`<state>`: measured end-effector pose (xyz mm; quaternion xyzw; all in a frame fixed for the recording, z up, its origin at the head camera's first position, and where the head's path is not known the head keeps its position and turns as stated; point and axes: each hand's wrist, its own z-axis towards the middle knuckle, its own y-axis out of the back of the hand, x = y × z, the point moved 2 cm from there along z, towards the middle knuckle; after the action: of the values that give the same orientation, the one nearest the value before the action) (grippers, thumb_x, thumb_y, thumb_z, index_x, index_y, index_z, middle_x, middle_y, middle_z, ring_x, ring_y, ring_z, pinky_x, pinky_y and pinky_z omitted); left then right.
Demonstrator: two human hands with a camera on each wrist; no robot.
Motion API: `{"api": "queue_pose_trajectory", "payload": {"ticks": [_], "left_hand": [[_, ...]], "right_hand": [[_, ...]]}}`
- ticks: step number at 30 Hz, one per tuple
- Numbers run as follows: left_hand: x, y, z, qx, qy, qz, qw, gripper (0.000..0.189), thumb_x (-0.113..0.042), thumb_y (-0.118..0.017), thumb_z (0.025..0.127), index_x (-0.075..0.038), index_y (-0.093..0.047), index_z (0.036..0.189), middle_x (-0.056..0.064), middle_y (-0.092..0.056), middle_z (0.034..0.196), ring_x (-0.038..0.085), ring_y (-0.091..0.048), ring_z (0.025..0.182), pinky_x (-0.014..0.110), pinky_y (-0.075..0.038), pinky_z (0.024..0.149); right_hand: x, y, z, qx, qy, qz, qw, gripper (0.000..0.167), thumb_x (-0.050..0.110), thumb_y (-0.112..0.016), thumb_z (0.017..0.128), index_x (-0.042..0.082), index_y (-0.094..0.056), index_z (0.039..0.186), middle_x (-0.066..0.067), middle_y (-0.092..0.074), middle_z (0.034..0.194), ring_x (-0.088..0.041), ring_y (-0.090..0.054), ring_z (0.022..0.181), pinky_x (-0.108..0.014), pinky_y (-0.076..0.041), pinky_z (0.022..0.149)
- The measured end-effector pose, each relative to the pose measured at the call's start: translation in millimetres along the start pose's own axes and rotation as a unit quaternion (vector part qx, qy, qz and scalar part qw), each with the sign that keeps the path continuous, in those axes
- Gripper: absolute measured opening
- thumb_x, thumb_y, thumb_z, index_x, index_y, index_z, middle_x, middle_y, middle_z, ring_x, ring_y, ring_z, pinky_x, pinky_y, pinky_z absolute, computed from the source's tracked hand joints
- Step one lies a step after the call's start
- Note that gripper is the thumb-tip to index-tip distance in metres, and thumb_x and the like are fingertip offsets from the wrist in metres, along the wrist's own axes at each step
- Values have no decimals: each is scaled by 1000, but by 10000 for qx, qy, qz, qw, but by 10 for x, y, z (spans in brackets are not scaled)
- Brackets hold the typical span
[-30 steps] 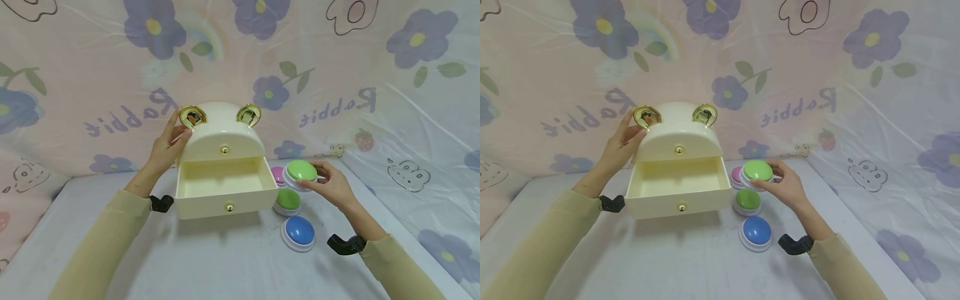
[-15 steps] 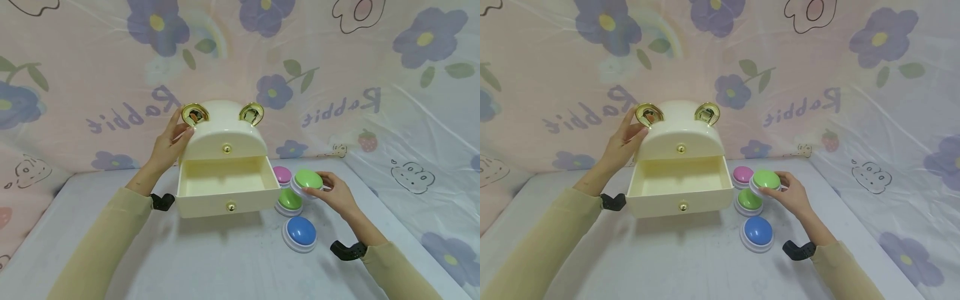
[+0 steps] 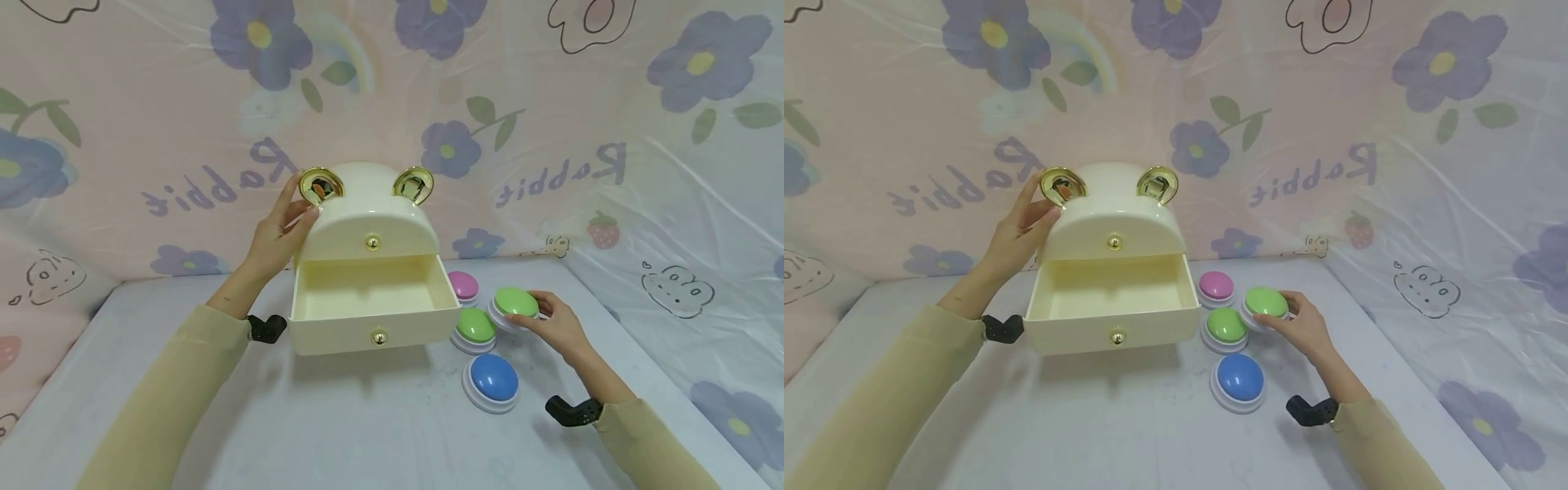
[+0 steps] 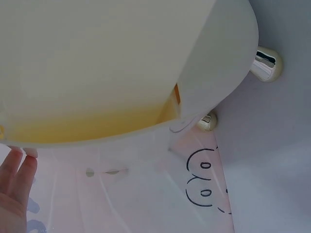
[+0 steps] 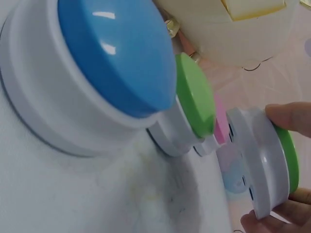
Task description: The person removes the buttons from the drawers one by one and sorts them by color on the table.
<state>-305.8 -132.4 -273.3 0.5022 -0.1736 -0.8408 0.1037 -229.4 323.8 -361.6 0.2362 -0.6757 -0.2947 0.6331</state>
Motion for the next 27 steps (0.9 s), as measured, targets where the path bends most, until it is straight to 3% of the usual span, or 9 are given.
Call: {"api": "queue_pose_trajectory", "payload": {"ticks": [10,14,20,27], "left_hand": [[3,21,-4,-10,-28,-2,10000,66,-32,-51,99,-46,-13,151,13,-51,141,25,-42,136,45,-33,114],[-46,12,-19,30,38,28,10000,67,-28,-50,100,-40,-11,153,14,-50,141,26,-41,137,45,-32,115],[-289,21,-113,63,102,37,9999,67,-18,-48,100,-22,-11,156,23,-47,142,33,-39,137,48,-31,115],[-364,19,-141,71,125,49,9999,66,-17,-47,101,-19,-11,156,23,-47,142,32,-39,137,47,-31,115]], "right_hand": [[-142,-13,41,192,-409,-111,9989,90,44,-68,85,-5,-25,147,-32,-27,149,-49,-26,138,-60,-31,110],[-200,-11,54,207,-476,-196,9985,90,45,-67,86,-6,-24,147,-32,-27,149,-50,-25,137,-61,-30,110],[-282,-23,82,345,-541,-297,9975,92,46,-68,85,-7,-24,146,-33,-26,149,-51,-24,137,-60,-30,110],[-400,-43,91,525,-559,-458,9960,93,48,-70,83,-9,-28,142,-34,-33,143,-49,-34,130,-59,-38,104]]}}
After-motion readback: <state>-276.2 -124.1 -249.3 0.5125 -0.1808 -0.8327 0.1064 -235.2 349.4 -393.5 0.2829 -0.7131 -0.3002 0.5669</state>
